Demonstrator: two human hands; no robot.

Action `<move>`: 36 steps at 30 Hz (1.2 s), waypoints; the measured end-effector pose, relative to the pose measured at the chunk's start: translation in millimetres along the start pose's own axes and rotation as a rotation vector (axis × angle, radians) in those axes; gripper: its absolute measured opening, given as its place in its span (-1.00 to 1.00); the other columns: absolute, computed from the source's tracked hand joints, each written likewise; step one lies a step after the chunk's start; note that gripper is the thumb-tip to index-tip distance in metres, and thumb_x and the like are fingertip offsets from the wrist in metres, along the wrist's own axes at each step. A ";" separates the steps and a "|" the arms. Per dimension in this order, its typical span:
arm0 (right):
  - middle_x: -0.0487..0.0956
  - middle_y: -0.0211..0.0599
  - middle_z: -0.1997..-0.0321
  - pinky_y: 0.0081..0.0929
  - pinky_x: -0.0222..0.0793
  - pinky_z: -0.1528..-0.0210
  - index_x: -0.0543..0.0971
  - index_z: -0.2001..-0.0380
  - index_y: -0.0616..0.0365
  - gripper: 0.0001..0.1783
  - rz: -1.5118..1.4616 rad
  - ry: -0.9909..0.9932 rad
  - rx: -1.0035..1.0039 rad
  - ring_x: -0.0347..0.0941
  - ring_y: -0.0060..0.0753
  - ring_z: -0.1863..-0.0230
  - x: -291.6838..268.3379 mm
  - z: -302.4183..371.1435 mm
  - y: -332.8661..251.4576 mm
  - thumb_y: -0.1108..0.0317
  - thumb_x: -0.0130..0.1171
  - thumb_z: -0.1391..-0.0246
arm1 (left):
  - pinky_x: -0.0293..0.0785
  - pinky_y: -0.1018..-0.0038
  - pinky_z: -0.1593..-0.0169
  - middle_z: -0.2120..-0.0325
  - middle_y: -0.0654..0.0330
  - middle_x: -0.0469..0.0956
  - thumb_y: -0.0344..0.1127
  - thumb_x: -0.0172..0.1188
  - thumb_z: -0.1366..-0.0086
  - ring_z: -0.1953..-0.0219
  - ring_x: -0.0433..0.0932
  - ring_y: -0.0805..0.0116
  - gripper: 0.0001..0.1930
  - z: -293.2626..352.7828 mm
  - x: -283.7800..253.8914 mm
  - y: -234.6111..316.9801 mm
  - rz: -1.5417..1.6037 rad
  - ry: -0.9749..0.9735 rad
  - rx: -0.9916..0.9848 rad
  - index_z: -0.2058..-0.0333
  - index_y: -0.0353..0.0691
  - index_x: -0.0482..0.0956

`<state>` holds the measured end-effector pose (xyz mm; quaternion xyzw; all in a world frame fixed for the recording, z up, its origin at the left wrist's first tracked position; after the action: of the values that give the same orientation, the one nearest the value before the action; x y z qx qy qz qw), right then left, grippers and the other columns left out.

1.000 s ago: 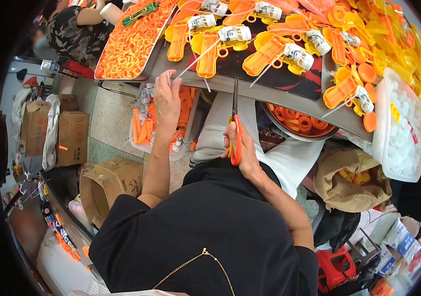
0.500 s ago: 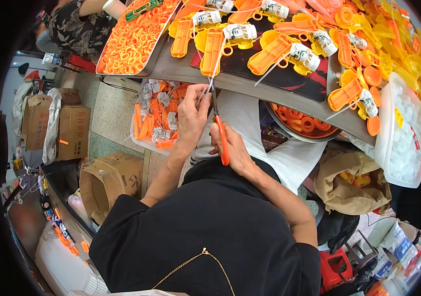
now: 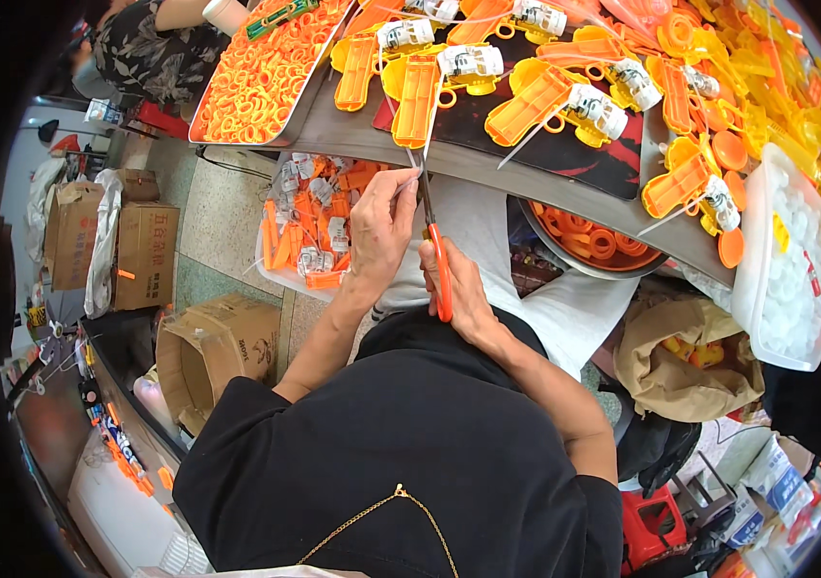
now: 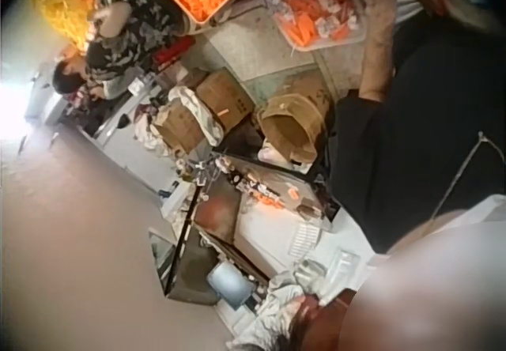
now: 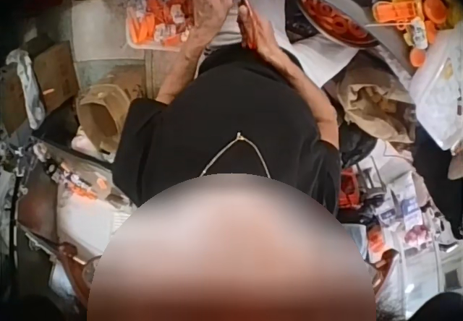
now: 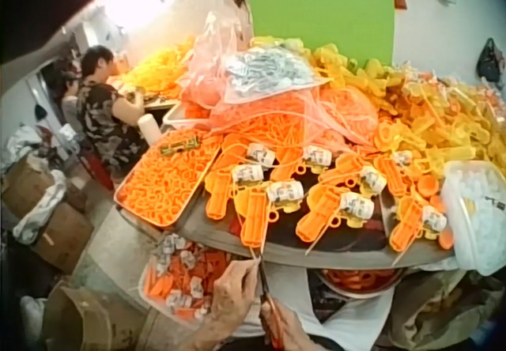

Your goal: Assembling toy bubble guns by attaching components and bubble solution bottles at a factory workbench.

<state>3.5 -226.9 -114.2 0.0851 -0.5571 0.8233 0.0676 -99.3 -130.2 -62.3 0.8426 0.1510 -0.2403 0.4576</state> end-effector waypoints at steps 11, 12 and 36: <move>0.40 -0.36 0.44 -0.53 0.51 0.43 0.45 0.23 0.20 -0.26 0.030 -0.088 0.011 0.40 -0.54 0.50 2.5 -5.3 -18.9 -0.38 -0.19 -0.38 | 0.29 0.24 0.05 0.39 0.30 0.62 -0.25 0.31 -0.29 0.20 0.49 0.22 -0.90 -26.6 -47.2 -33.7 -0.329 0.129 -0.040 0.32 -0.11 0.70; 0.39 -0.36 0.44 -0.52 0.52 0.42 0.45 0.22 0.21 -0.27 0.031 -0.126 0.019 0.39 -0.55 0.47 8.6 -13.3 -24.7 -0.37 -0.18 -0.38 | 0.29 0.24 0.05 0.39 0.30 0.62 -0.25 0.31 -0.29 0.20 0.49 0.22 -0.90 -35.4 -44.5 -39.1 -0.333 0.137 -0.041 0.32 -0.11 0.70; 0.44 -0.34 0.43 -0.43 0.58 0.40 0.48 0.22 0.24 -0.24 0.141 -0.083 0.059 0.44 -0.49 0.46 42.7 -85.3 -18.2 -0.38 -0.15 -0.36 | 0.57 0.37 0.32 0.42 0.11 0.71 -0.28 0.27 -0.33 0.47 0.67 0.32 -0.80 -57.4 -39.2 -68.0 -0.179 0.048 -0.351 0.22 -0.32 0.64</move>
<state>-40.0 -140.2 -119.6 0.0818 -0.5397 0.8377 -0.0160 -149.2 -46.7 -61.8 0.7386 0.2759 -0.2297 0.5706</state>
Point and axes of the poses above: each hand's wrist, its own z-axis away from the middle knuckle, its own x-axis out of the palm, y = z × x, the point moved 5 cm from there along -z, towards the middle knuckle
